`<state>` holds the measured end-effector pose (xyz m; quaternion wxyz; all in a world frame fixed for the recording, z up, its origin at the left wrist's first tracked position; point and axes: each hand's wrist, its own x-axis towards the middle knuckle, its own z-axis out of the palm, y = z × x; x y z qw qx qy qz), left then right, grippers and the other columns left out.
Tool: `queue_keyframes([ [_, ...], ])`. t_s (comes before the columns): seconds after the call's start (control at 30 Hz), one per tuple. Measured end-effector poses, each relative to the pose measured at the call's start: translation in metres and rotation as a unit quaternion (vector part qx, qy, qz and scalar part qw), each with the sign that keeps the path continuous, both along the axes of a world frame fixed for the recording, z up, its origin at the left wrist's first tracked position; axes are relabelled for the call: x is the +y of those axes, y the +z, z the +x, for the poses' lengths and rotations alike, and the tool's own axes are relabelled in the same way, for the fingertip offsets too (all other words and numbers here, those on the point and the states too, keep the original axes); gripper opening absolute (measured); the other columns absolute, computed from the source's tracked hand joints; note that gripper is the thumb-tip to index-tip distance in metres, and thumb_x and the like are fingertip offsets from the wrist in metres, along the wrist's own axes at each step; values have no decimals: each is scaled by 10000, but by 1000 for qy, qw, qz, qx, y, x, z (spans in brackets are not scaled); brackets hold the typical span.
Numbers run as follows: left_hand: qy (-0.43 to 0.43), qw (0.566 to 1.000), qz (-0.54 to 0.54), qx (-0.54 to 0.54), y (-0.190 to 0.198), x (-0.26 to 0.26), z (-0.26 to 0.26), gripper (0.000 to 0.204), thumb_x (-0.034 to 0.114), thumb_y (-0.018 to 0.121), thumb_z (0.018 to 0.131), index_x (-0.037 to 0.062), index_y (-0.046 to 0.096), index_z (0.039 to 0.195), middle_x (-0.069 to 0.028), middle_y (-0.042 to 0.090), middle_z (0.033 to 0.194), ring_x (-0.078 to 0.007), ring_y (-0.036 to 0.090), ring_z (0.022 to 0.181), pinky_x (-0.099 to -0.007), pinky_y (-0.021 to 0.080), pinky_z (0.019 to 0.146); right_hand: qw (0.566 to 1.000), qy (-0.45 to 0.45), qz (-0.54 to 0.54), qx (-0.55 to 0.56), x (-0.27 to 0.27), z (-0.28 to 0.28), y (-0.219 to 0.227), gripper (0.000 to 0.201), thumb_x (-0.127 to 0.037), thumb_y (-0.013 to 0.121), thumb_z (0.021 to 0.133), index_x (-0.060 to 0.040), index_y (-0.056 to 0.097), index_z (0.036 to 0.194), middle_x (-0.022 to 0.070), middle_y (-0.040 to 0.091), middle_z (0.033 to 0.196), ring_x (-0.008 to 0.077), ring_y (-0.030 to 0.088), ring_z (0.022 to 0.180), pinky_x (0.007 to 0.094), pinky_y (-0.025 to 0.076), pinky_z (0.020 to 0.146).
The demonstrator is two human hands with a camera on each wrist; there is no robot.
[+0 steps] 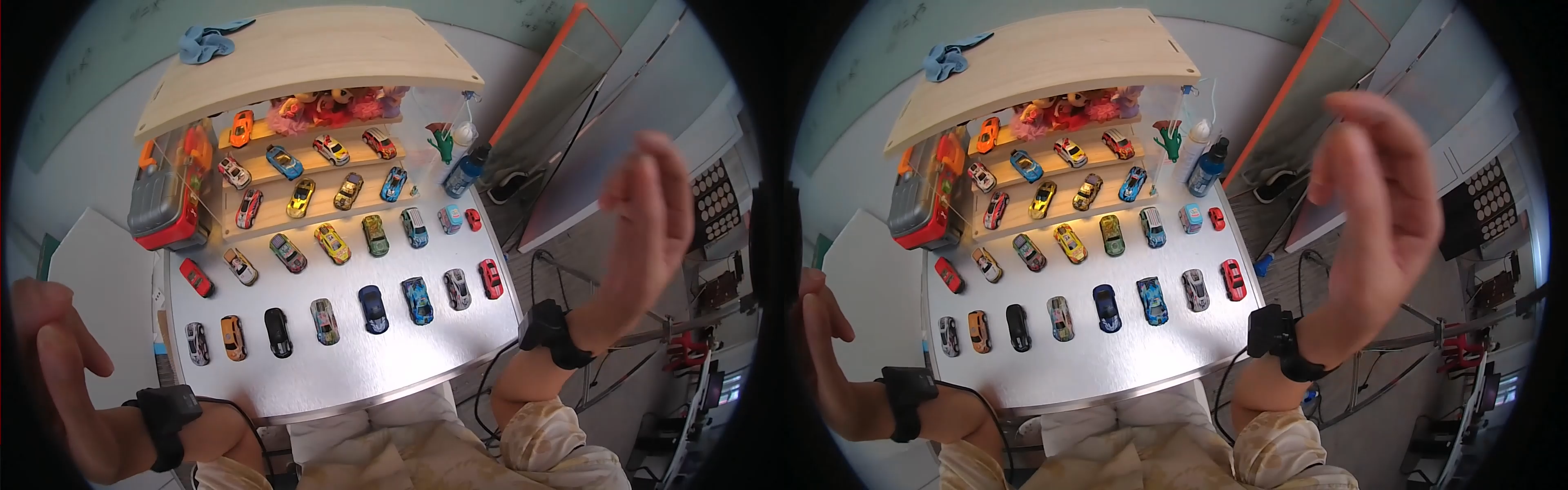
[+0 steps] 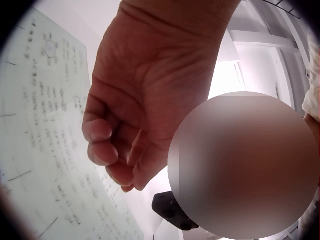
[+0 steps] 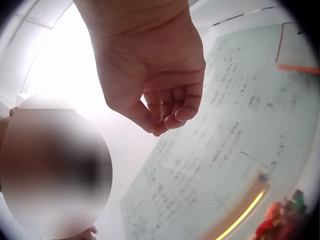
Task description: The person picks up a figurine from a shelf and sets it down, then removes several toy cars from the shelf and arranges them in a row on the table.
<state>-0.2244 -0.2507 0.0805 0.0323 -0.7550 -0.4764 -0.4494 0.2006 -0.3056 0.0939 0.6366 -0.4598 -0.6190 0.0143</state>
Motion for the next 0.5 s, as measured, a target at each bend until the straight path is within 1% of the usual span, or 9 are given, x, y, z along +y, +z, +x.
queue_keyframes([
  [0.07,-6,1000,-10,5,11,-7,7,299,219,459,1107,-25,631,1090,-14,467,698,-64,399,586,-228,304,616,993,-47,-111,4,9,3,-18,218,-65,664,993,25,695,1189,38,680,904,73,590,744,241,464,673],
  [0.1,-9,1000,-14,8,16,-8,10,282,206,483,1100,-25,642,1079,-24,509,721,-61,420,588,-221,323,610,985,-63,-159,-36,16,13,-33,203,-61,675,982,20,708,1165,37,686,892,80,605,750,250,486,693],
  [0.2,-145,984,5,-99,17,7,16,196,145,641,1001,-38,687,1055,-79,631,827,-77,508,579,-209,397,561,928,-117,-314,-161,29,48,-77,204,-90,723,929,6,734,1109,78,719,906,129,656,761,282,531,720],
  [0.27,-234,958,20,-167,16,17,22,186,105,747,935,-46,716,1039,-116,713,897,-87,567,574,-201,446,528,904,-117,-358,-204,38,70,-114,260,-112,756,879,11,736,1107,139,725,924,182,674,755,314,544,711],
  [0.33,-252,946,36,-201,21,11,31,190,75,797,900,-51,730,1025,-128,756,910,-93,596,568,-196,461,510,881,-118,-394,-233,41,73,-134,280,-135,760,865,10,740,1105,160,736,947,217,674,746,349,552,723],
  [0.37,-226,952,44,-202,27,2,43,182,65,795,898,-51,729,1020,-121,758,888,-94,596,565,-194,451,509,862,-124,-425,-246,43,73,-139,274,-136,757,865,6,745,1099,164,738,948,228,678,749,359,554,728],
  [0.43,-228,954,43,-187,33,1,42,164,57,794,895,-50,725,999,-117,761,863,-95,595,558,-195,434,501,856,-114,-439,-248,45,71,-146,272,-143,762,859,-2,750,1092,168,739,952,240,681,755,357,554,735],
  [0.47,-257,951,34,-172,34,8,33,157,59,794,894,-48,721,983,-120,762,861,-95,595,553,-196,427,494,853,-107,-447,-249,46,69,-149,271,-147,765,857,-7,753,1088,169,739,954,246,682,758,357,554,738],
  [0.5,-231,963,33,-137,33,8,25,139,70,757,920,-42,712,990,-112,741,863,-90,578,561,-198,419,507,853,-106,-445,-252,48,67,-152,252,-138,768,852,-20,759,1074,164,744,963,263,687,770,367,556,753],
])
